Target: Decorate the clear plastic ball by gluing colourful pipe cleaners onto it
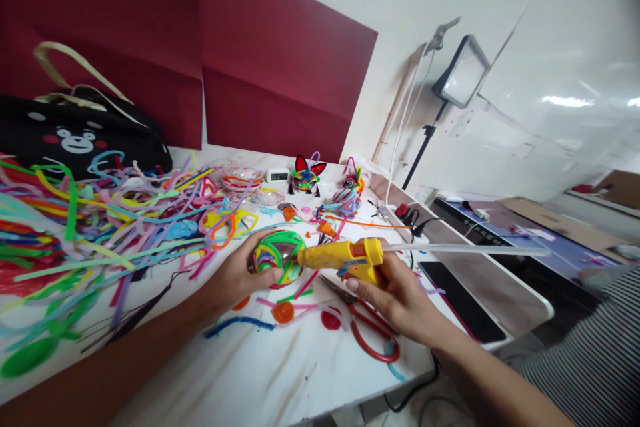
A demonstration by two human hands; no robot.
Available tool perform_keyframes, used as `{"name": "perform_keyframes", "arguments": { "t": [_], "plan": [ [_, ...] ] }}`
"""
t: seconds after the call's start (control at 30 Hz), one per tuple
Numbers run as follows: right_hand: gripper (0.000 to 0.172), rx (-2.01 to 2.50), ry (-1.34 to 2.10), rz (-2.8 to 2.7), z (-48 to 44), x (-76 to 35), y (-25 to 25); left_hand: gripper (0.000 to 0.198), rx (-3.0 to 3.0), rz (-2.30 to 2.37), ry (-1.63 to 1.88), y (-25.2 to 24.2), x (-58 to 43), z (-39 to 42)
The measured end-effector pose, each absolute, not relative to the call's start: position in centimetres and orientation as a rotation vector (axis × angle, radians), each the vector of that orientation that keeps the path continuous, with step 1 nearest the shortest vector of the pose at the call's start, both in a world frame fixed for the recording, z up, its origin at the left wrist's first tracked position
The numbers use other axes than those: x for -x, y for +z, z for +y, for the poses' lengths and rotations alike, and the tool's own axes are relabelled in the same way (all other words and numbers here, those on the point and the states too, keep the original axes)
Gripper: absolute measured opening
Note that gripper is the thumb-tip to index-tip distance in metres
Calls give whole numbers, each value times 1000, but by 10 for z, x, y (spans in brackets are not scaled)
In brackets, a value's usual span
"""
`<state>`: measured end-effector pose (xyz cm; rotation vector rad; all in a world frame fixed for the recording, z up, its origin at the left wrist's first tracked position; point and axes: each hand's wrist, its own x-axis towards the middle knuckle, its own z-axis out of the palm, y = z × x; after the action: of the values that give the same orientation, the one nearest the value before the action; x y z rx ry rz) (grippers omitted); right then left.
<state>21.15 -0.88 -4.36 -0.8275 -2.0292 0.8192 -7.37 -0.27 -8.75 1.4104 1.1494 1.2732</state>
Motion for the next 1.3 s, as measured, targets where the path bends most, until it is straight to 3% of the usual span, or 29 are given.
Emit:
{"name": "perform_keyframes", "arguments": {
  "t": [0.57,1.3],
  "plan": [
    [22,961,534,-2214,-8,-214,-46,78,-1445,1167,1249,-93,73,0],
    [16,787,122,-2318,-9,-210,-44,80,-1462,1191,1230,-96,76,0]
  ]
}}
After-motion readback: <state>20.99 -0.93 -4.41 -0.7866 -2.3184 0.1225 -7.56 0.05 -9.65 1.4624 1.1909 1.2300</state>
